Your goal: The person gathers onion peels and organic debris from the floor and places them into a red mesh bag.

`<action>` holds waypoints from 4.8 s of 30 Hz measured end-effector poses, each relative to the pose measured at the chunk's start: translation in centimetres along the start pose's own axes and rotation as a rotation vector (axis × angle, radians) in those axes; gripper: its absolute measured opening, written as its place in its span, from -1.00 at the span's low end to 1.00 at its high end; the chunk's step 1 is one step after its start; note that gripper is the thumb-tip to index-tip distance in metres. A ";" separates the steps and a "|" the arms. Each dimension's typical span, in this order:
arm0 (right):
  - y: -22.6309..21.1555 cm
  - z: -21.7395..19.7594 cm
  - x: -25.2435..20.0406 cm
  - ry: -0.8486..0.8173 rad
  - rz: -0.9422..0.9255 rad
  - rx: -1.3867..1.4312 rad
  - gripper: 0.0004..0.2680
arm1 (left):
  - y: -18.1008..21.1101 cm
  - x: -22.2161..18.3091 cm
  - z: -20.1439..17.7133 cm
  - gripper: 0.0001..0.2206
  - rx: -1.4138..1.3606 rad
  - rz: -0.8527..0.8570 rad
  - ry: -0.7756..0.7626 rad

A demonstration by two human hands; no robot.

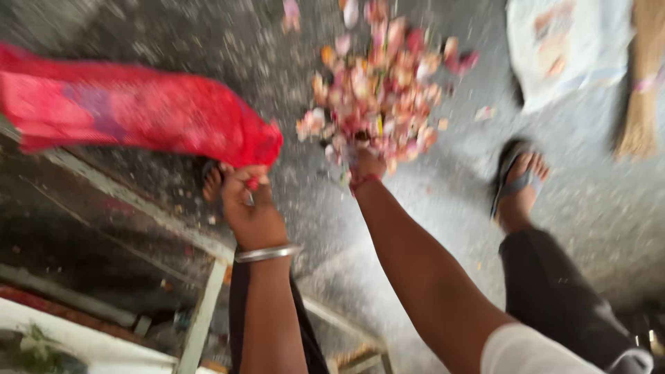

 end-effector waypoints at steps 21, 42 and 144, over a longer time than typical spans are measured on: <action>-0.3 26.9 -25.6 -1.557 0.356 -0.833 -0.78 | 7.9 7.3 -5.7 -0.87 0.146 -0.009 0.010; 5.8 27.3 -25.7 -1.331 -0.149 -1.222 -0.75 | 9.0 8.4 -9.5 -0.87 -0.316 -0.077 -0.063; 5.3 28.2 -15.0 -1.266 -0.181 -0.881 -0.77 | 4.6 8.9 -3.5 -0.82 0.239 -0.181 -0.049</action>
Point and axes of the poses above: each hand's wrist, its own x-axis towards the middle knuckle, its own z-axis out of the palm, y = z × x, the point moved 7 cm from there along x, towards the middle knuckle, and after that the axes turned 4 degrees about -z, right-handed, at the moved point
